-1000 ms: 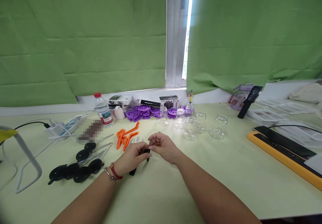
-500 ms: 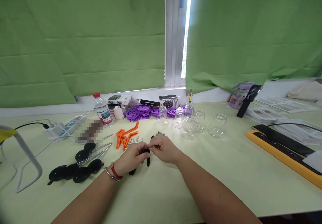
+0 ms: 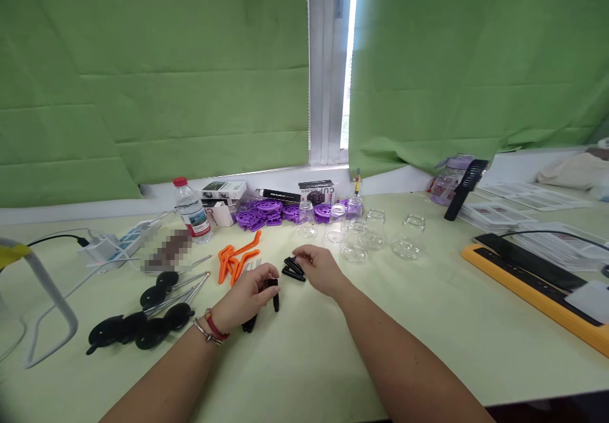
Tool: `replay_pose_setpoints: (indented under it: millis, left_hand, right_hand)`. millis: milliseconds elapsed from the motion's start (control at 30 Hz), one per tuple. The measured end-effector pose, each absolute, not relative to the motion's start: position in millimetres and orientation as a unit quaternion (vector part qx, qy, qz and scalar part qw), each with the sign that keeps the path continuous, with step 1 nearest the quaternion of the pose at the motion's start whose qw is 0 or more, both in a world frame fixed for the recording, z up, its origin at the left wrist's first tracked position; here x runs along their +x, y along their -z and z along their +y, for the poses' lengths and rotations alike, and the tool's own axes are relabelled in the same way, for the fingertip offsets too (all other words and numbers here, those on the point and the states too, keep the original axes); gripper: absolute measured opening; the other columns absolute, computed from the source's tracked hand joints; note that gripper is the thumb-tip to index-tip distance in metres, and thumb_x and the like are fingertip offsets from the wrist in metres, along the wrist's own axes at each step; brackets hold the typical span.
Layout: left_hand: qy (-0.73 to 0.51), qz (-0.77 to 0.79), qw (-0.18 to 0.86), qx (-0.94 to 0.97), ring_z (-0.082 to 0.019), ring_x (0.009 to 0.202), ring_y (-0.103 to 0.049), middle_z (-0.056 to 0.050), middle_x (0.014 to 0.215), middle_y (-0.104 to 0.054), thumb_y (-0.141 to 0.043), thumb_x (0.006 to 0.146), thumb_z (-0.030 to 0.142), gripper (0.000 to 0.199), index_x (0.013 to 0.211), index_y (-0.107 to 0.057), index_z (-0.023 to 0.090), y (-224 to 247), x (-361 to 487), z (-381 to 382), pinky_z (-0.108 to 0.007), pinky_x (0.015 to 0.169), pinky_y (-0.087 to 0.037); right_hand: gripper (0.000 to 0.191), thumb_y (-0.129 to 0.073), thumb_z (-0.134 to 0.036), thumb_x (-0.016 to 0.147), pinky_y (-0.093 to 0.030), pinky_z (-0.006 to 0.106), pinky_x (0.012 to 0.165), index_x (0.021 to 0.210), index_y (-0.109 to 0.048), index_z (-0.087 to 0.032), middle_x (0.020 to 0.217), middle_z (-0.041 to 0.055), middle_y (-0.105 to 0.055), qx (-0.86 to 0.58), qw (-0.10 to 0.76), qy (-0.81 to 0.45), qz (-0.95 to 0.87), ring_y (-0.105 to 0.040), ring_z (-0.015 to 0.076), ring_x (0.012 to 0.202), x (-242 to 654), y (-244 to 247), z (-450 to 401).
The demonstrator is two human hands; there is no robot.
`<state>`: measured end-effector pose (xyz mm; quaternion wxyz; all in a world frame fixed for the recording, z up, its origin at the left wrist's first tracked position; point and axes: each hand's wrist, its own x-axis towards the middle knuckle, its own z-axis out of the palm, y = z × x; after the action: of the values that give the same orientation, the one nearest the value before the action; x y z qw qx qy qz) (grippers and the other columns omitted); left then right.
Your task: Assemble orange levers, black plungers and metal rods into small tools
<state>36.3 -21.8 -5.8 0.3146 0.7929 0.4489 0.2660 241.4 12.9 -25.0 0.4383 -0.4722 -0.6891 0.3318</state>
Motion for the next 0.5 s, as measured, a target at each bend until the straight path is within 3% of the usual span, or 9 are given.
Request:
replay_pose_setpoints:
  millis: [100, 200, 333, 500]
  left_hand:
    - [-0.215, 0.460, 0.248, 0.825, -0.014, 0.063, -0.050, 0.002, 0.068, -0.058, -0.054, 0.079, 0.032, 0.013, 0.085, -0.058, 0.022, 5, 34, -21, -0.023, 0.056, -0.033]
    - [-0.170, 0.474, 0.201, 0.841, -0.016, 0.069, -0.054, 0.001, 0.072, -0.063, -0.058, 0.077, 0.031, 0.011, 0.083, -0.062, 0.023, 5, 32, -20, -0.024, 0.058, -0.032]
    - [-0.151, 0.491, 0.192, 0.837, -0.016, 0.069, -0.054, 0.001, 0.069, -0.064, -0.059, 0.076, 0.032, 0.013, 0.083, -0.064, 0.023, 6, 31, -19, -0.024, 0.058, -0.032]
    - [-0.147, 0.492, 0.208, 0.832, -0.016, 0.070, -0.055, 0.001, 0.068, -0.063, -0.062, 0.075, 0.035, 0.016, 0.083, -0.068, 0.023, 9, 31, -16, -0.024, 0.061, -0.036]
  right_hand:
    - [0.024, -0.051, -0.025, 0.077, -0.046, 0.028, 0.067, 0.095, -0.065, -0.016, 0.083, 0.0053, -0.066, -0.564, 0.454, -0.287, -0.627, -0.058, 0.0160, 0.073, 253, 35, 27]
    - [0.022, -0.053, -0.027, 0.075, -0.044, 0.027, 0.063, 0.090, -0.066, -0.017, 0.079, 0.0044, -0.065, -0.606, 0.414, -0.271, -0.622, -0.057, 0.0155, 0.068, 259, 41, 34]
    - [0.014, -0.057, -0.027, 0.072, -0.042, 0.025, 0.061, 0.078, -0.067, -0.019, 0.074, 0.0026, -0.064, -0.597, 0.346, -0.270, -0.672, -0.056, 0.0148, 0.067, 254, 40, 29]
    - [0.010, -0.062, -0.027, 0.069, -0.041, 0.024, 0.064, 0.073, -0.069, -0.021, 0.083, 0.0019, -0.062, -0.532, 0.301, -0.224, -0.759, -0.054, 0.0138, 0.073, 245, 27, 16]
